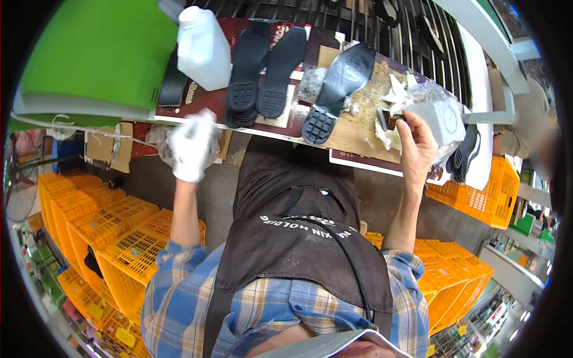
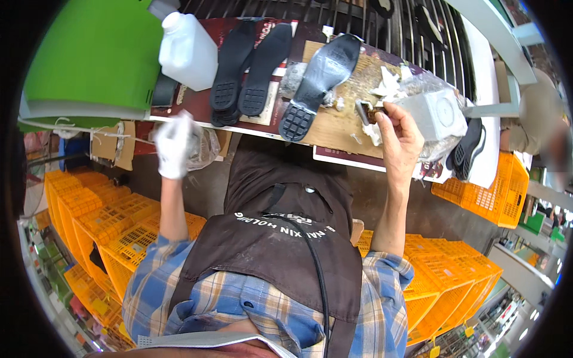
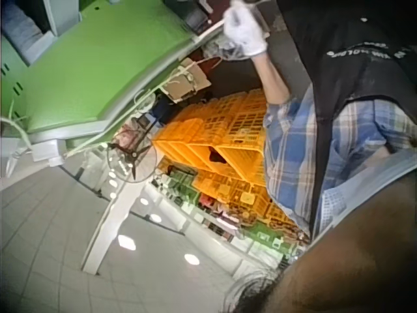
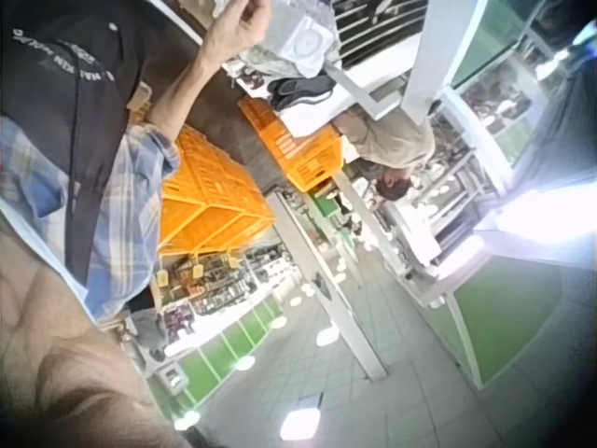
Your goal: Apply adhesive or primer to shoe outsoles using a brush in a manufacturing setting.
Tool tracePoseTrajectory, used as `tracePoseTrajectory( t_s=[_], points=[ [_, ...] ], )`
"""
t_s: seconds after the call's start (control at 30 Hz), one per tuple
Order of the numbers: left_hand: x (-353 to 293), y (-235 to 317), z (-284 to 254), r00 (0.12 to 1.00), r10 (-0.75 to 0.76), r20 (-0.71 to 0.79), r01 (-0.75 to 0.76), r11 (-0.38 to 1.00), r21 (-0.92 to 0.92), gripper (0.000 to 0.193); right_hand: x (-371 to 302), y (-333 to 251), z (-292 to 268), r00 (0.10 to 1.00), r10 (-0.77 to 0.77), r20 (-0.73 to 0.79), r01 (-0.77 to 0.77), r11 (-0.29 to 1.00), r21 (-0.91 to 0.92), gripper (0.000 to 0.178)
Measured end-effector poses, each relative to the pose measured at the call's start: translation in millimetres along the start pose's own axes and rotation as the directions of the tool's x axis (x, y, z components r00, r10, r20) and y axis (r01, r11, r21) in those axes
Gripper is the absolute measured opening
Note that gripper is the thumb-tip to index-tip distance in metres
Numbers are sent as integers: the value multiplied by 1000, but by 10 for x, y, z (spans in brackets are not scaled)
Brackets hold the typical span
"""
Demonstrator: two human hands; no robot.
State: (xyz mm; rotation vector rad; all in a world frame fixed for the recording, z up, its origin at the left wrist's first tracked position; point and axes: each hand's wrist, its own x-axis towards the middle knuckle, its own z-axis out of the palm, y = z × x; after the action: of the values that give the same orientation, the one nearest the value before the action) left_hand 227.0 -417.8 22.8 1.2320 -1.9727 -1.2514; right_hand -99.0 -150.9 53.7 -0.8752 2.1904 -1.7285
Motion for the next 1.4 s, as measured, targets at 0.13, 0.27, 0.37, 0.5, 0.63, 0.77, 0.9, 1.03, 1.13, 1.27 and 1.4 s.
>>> tracePoseTrajectory(
  t_s=[0.13,0.27,0.37,0.5,0.63,0.77,0.9,1.03,1.13,1.27,1.4],
  points=[
    [-434,269,752,759,-170,628,547,689,-475,45,105,51,-363,995,-56,-79,47,992,-119,26],
    [-269,380,1225,489,-121,864,866,181,-466,75,124,83,-611,985,-96,-140,38,929,-368,24],
    [-152,423,1403,476,132,869,879,-78,-470,73,97,131,-601,985,-153,-75,83,817,-571,22],
    [-110,448,1501,582,109,806,813,-89,-575,60,68,237,-424,970,-244,22,185,671,-718,19],
    [-98,446,1530,545,132,828,838,-125,-532,51,53,304,-306,963,-261,61,204,565,-799,18],
    [-134,431,1532,569,122,813,821,-131,-555,49,34,283,-322,974,-227,13,158,632,-758,19],
    [-228,376,1488,551,166,818,834,-157,-530,50,-8,232,-390,966,-247,-71,142,743,-654,20],
    [-316,295,1464,553,204,808,829,-230,-509,52,-70,253,-420,978,-162,-133,58,818,-573,22],
    [-368,257,1488,547,230,805,833,-247,-495,52,-110,336,-418,987,-56,-151,-18,893,-449,22],
    [-399,256,1525,558,189,808,823,-247,-511,51,-141,473,-425,986,20,-166,-74,942,-329,21],
    [-413,288,1545,607,223,763,790,-279,-547,45,-133,559,-429,982,85,-171,-98,992,-73,24]
  ],
)
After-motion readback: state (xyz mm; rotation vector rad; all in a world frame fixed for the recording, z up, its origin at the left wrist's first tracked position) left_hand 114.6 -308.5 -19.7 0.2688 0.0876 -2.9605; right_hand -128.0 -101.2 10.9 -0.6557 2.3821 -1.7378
